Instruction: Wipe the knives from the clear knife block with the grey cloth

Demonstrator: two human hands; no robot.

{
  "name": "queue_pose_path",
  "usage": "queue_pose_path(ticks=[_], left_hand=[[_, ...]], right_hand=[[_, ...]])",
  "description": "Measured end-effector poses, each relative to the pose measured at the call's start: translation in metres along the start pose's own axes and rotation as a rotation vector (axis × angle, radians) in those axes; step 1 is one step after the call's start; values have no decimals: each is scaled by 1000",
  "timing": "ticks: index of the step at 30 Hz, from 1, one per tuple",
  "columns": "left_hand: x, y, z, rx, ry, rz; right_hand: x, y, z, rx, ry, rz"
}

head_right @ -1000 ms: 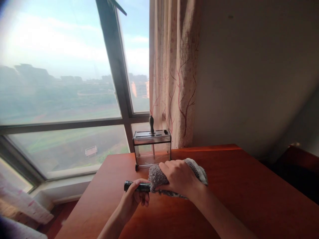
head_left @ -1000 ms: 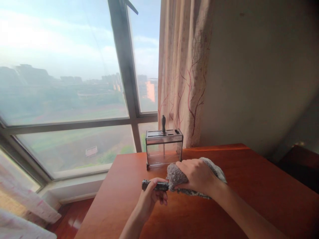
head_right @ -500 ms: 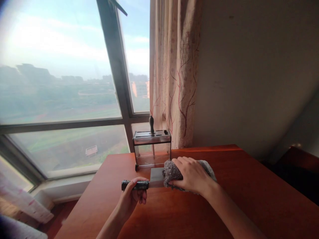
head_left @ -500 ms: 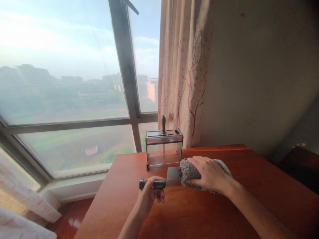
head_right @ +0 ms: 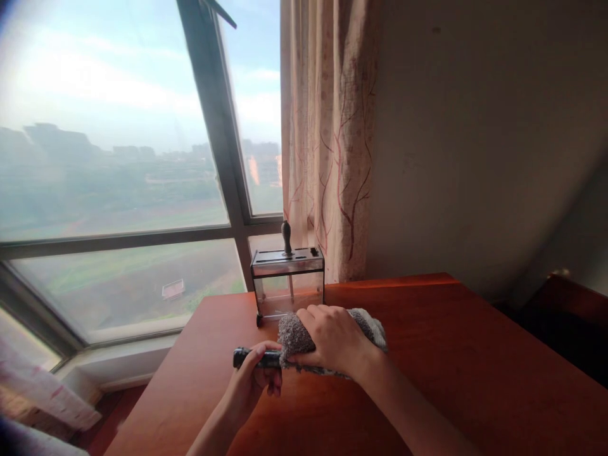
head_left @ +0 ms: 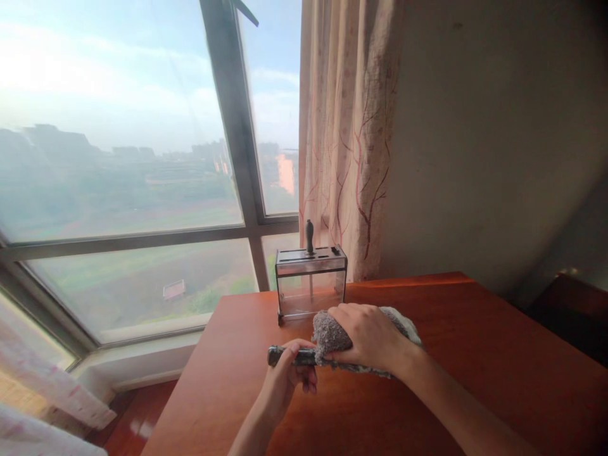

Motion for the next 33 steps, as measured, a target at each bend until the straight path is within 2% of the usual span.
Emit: queue_pose_path(ticks=[4, 9, 13, 17, 23, 30, 33], left_hand=[[4, 0, -1, 23, 9, 6], [10, -5, -1, 75, 44, -4], [11, -5, 0, 68, 60, -14], [9, -3, -1, 57, 29, -10], [8, -4, -2, 59, 2, 10], [2, 0, -1, 3, -27, 60], [-1, -1, -1, -6, -33, 37]], right_hand=[[10, 3, -5, 10, -4, 20], [35, 3, -19, 0, 23, 26], [58, 7, -30, -33, 52, 53], [69, 9, -35, -80, 67, 113], [61, 0, -26, -160, 53, 75], [27, -10, -2, -201, -48, 59], [16, -11, 3, -192, -42, 77]])
Point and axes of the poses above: each hand's wrist, its own z-axis towards the middle knuckle, its own y-axis out of the palm, x = y × z, the point moved 3 cm from there along z, towards the middle knuckle, and after that the axes turned 14 degrees about -z, right-handed, at the moved point
